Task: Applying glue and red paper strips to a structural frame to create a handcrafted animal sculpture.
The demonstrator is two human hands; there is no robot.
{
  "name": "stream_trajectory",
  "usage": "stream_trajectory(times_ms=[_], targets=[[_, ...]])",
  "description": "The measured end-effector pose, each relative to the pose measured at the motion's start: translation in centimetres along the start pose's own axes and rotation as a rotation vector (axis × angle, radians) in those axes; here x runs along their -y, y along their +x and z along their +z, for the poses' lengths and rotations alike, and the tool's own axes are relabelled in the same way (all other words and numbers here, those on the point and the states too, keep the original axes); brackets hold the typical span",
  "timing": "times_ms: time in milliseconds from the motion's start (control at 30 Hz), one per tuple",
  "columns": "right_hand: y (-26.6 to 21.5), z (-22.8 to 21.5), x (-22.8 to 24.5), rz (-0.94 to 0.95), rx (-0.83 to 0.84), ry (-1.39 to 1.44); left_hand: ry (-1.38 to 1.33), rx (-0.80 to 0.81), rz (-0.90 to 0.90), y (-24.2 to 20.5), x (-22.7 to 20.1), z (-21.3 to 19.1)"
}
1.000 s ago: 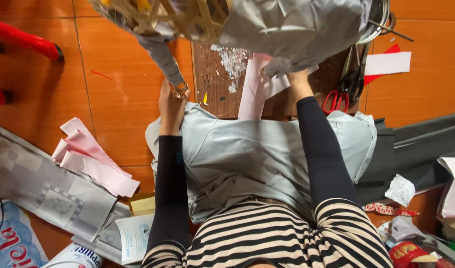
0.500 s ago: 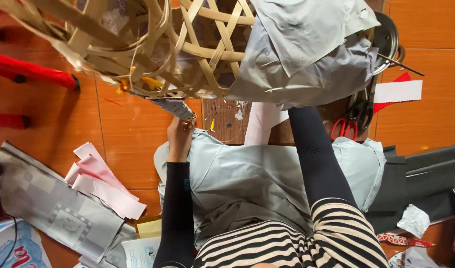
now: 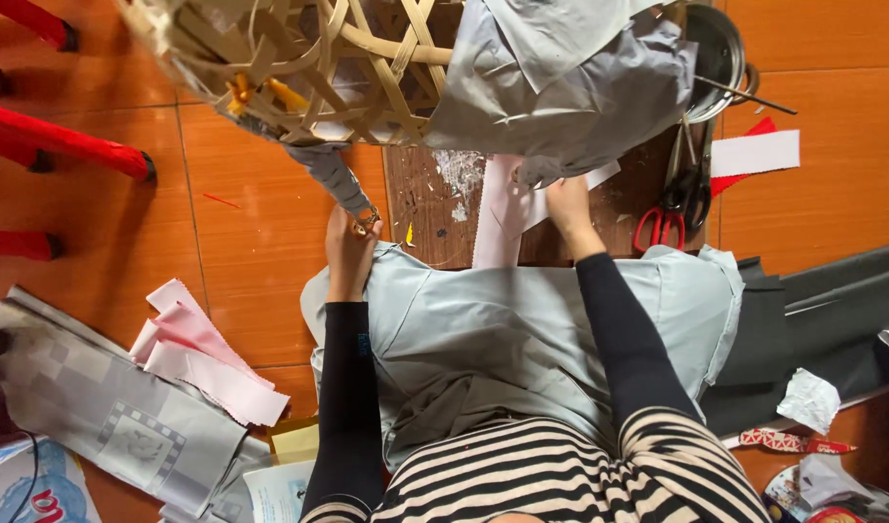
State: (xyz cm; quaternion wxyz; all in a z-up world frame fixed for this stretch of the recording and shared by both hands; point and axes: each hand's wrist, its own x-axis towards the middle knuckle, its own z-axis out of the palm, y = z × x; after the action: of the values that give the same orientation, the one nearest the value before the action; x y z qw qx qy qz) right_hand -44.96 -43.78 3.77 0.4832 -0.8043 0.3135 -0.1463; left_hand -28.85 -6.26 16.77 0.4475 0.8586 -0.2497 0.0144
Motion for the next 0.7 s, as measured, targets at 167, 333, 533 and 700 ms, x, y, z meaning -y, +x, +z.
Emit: stream_trajectory(times_ms=[167, 333, 533, 700], targets=[[-0.6, 2.8, 0.9, -0.352, 0.041, 0.134, 0.059, 0.024, -0.191, -1.6, 6.1, 2.9], [-0.3, 3.0, 4.4, -0.197, 0.088, 0.325, -0.397, -0.096, -0.149, 0.1, 5.6, 0.4], [-6.5, 2.9, 17.0, -0.082, 0.235, 0.725, 0.148, -0.352, -0.032, 3.2, -7.3, -9.9], [-5.7, 6.2, 23.0, 0.128, 0.269, 0.981, 0.347, -0.613, 0.215, 0.6, -14.8, -11.9]])
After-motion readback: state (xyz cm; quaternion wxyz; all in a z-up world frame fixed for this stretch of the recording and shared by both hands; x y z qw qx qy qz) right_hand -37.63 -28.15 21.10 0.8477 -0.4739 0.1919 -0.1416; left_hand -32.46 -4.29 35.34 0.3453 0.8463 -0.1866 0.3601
